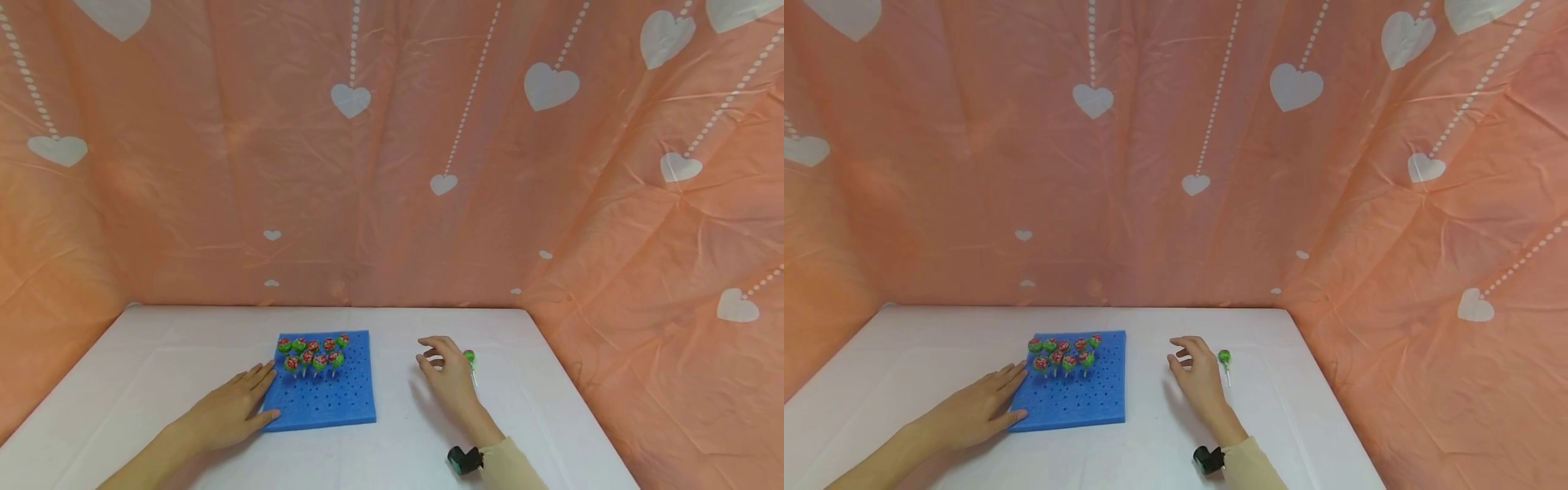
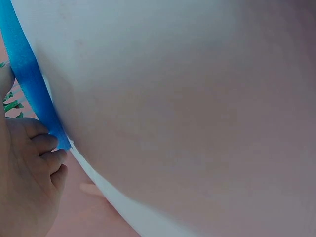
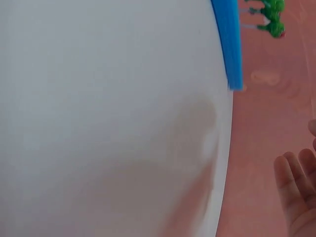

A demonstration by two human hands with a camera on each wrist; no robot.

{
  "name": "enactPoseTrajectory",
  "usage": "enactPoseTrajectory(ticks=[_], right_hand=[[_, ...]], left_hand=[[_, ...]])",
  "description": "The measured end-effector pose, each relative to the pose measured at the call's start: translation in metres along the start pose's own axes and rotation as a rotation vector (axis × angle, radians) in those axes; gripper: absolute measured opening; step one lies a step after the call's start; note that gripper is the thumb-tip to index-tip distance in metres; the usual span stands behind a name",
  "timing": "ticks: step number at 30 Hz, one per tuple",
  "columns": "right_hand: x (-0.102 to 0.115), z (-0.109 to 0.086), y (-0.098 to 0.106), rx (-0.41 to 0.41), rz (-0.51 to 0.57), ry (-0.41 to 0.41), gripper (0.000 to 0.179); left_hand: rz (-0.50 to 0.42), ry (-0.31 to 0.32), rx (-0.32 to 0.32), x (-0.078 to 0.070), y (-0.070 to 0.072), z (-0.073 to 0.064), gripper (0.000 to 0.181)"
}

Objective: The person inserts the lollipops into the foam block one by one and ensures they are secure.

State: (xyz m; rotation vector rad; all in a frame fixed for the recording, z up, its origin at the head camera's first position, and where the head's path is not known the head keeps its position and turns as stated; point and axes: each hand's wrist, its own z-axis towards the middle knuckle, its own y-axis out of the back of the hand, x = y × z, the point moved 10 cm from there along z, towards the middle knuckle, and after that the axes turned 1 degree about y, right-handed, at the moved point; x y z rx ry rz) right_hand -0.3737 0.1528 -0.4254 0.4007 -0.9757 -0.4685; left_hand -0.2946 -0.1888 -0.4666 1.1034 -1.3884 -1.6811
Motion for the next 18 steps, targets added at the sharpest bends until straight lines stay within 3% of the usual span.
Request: enactPoseTrajectory(ticks=[18], right_hand=[[-0.048, 0.005, 0.051, -0.040, -0.146, -0.087, 0.028]], left_hand=[[0.005, 0.008, -0.001, 0.002, -0.003, 0.001, 0.082]])
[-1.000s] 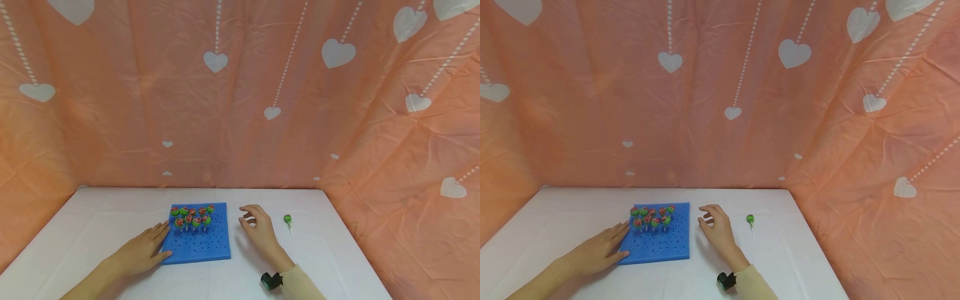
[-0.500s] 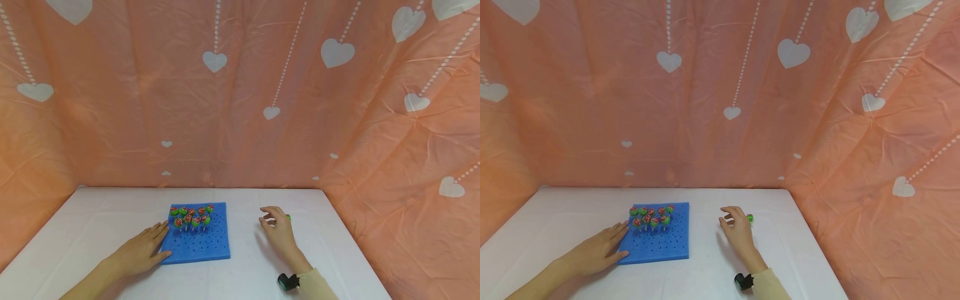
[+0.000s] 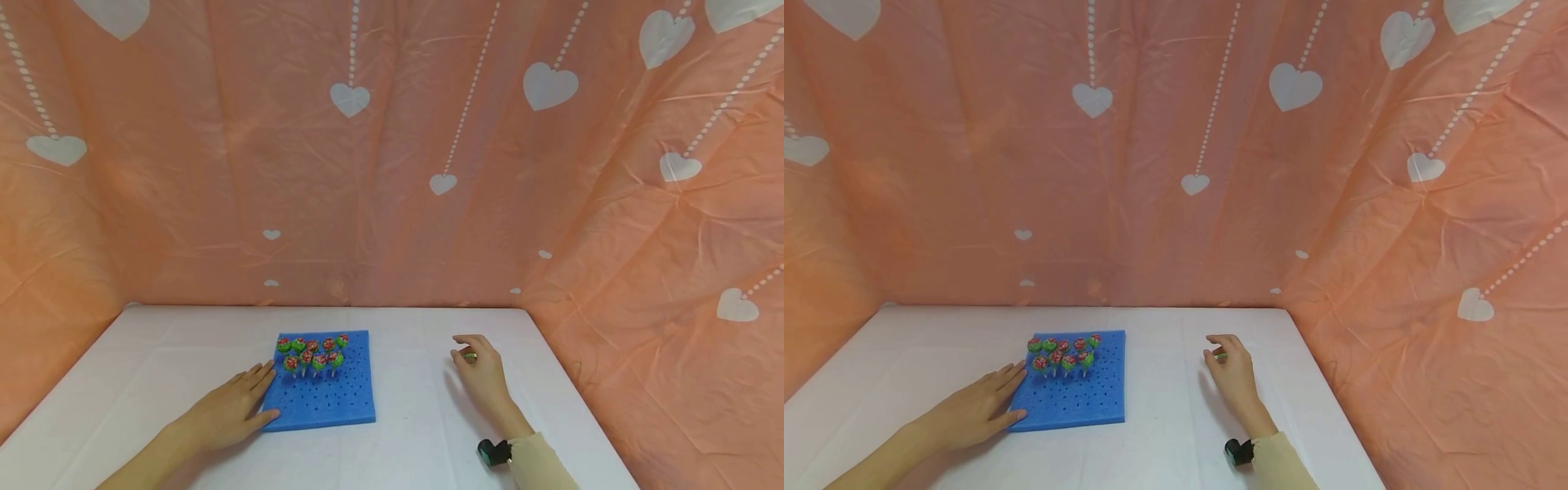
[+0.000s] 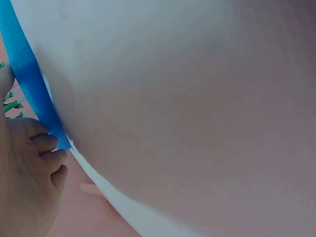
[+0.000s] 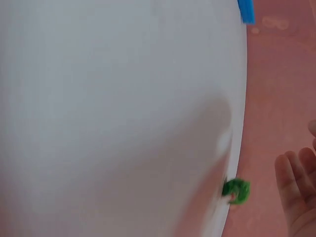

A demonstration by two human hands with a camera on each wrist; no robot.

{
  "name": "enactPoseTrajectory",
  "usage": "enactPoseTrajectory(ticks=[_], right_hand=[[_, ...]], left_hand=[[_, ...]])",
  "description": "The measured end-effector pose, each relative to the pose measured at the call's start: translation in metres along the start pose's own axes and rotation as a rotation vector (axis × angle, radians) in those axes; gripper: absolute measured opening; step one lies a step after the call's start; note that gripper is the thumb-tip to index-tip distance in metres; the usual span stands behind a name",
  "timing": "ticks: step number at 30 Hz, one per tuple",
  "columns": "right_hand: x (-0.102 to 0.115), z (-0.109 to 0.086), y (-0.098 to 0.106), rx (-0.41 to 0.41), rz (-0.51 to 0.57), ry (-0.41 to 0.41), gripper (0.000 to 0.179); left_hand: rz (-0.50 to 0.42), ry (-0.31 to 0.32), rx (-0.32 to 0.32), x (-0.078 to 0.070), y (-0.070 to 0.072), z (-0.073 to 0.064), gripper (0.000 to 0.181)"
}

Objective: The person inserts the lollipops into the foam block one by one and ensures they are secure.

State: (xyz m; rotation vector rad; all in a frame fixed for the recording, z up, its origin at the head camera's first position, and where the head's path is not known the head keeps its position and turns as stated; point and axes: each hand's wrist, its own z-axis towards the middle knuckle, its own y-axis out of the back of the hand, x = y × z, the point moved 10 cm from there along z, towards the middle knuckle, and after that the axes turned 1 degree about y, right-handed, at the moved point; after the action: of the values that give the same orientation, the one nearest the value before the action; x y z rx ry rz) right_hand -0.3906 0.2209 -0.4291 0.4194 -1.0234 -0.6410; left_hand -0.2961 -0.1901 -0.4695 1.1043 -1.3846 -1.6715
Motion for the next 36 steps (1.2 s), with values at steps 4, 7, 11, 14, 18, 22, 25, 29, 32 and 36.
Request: enactPoseTrajectory(ticks=[4, 7, 11, 14, 18, 22, 25, 29, 32, 36], right_hand=[[-0.009, 0.005, 0.008, 0.012, -0.040, -0.009, 0.026], [-0.017, 0.009, 0.011, 0.035, -0.084, -0.026, 0.027], [-0.027, 0.015, 0.014, 0.081, -0.144, -0.061, 0.027], [-0.033, 0.018, 0.016, 0.124, -0.177, -0.083, 0.026], [-0.040, 0.022, 0.014, 0.180, -0.220, -0.097, 0.023], [-0.047, 0.024, 0.008, 0.246, -0.251, -0.111, 0.021], [-0.051, 0.025, 0.003, 0.284, -0.254, -0.131, 0.020], [-0.053, 0.026, 0.000, 0.312, -0.265, -0.146, 0.019], [-0.055, 0.025, -0.003, 0.332, -0.275, -0.148, 0.018], [-0.057, 0.024, -0.006, 0.350, -0.273, -0.165, 0.016]], left_hand=[[0.014, -0.004, -0.011, 0.000, 0.000, 0.000, 0.081], [0.018, -0.013, -0.014, -0.001, 0.001, 0.000, 0.081], [0.014, -0.013, -0.006, -0.001, 0.001, -0.001, 0.081], [0.010, -0.004, 0.001, 0.000, 0.000, 0.000, 0.082], [0.008, 0.004, 0.004, 0.001, 0.000, 0.001, 0.083], [0.010, 0.000, -0.002, 0.001, 0.000, 0.001, 0.083], [0.012, -0.007, -0.007, 0.000, 0.001, 0.001, 0.082], [0.004, -0.010, -0.005, 0.000, 0.001, 0.001, 0.082], [-0.011, -0.006, 0.001, 0.000, 0.001, 0.001, 0.082], [-0.017, -0.006, 0.006, 0.000, 0.000, 0.001, 0.082]])
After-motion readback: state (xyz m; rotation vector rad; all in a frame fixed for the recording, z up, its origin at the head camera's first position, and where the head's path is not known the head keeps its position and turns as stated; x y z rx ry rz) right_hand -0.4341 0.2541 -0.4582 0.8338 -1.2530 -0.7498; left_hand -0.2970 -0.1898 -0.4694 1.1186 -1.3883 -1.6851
